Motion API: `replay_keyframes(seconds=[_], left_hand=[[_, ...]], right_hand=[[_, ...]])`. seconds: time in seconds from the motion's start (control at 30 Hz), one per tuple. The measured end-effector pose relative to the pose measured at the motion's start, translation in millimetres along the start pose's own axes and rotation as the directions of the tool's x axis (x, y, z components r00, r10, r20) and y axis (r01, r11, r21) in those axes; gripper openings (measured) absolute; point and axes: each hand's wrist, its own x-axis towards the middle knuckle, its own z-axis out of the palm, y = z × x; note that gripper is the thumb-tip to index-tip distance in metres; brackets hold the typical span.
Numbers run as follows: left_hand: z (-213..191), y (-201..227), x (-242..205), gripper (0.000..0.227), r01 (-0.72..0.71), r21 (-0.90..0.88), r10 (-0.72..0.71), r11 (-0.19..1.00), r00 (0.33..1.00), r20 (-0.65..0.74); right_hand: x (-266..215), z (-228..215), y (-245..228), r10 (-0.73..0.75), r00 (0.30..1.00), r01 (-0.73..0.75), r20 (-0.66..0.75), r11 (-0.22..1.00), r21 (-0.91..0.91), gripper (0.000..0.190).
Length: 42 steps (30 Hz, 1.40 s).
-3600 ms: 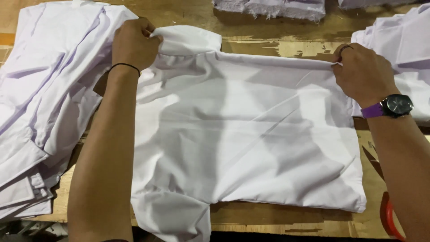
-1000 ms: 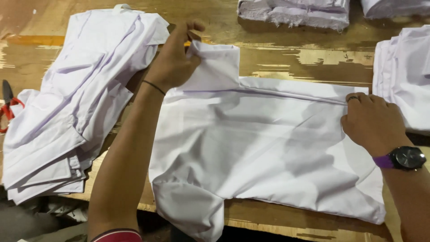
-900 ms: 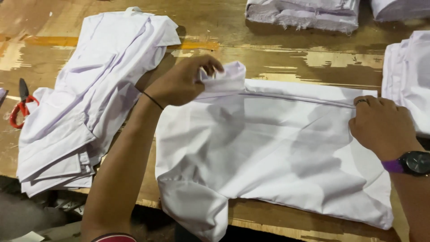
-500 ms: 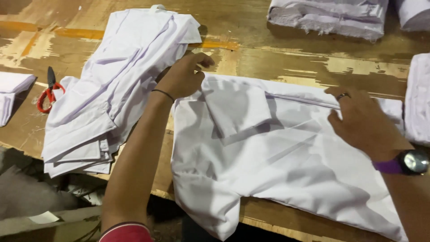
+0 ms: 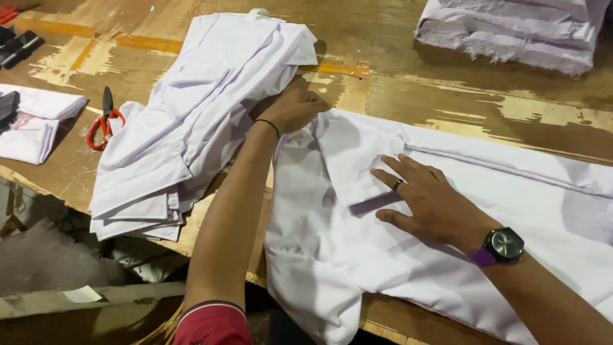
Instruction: A person is folding a white short-sleeved school uniform shirt on a wooden workbench in a factory setting.
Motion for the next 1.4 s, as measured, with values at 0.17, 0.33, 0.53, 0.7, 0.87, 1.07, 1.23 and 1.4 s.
replay_keyframes(seconds=[0.17,0.33,0.53,0.7,0.87,1.07,1.23,1.4], left_hand=[[6,-29,40,0.025,-0.211,0.149,0.222,0.966,0.973,-0.066],[12,-11,24,0.02,-0.074,0.119,0.086,0.99,0.991,-0.104],[16,-19,33,0.023,-0.118,0.18,0.146,0.976,0.978,-0.148],[14,-35,41,0.014,-0.116,0.181,0.151,0.976,0.97,-0.19],[7,-40,43,0.014,-0.099,0.134,0.122,0.986,0.978,-0.171],[-3,-22,15,0.018,0.067,-0.208,-0.077,0.976,0.996,-0.042],[-7,-50,15,0.057,-0.027,-0.372,0.04,0.928,0.999,0.027],[-3,-55,19,0.061,-0.206,-0.336,0.19,0.919,0.978,-0.079]], right_hand=[[-26,-27,37,0.018,0.952,0.003,-0.307,0.998,0.066,0.056],[-88,-14,162,0.161,0.853,-0.279,-0.497,0.945,-0.172,0.033],[-106,-29,174,0.664,0.731,-0.665,-0.158,0.745,0.052,0.04],[-118,-5,205,0.668,0.714,-0.682,-0.208,0.732,0.01,0.038],[-118,-6,203,0.666,0.718,-0.689,-0.2,0.721,-0.072,0.038],[-112,5,189,0.377,0.788,-0.592,-0.486,0.679,-0.434,0.036],[-51,5,83,0.209,0.878,-0.361,-0.43,0.879,-0.31,0.047],[-2,8,0,0.039,0.953,-0.128,-0.3,0.951,-0.283,0.065]])
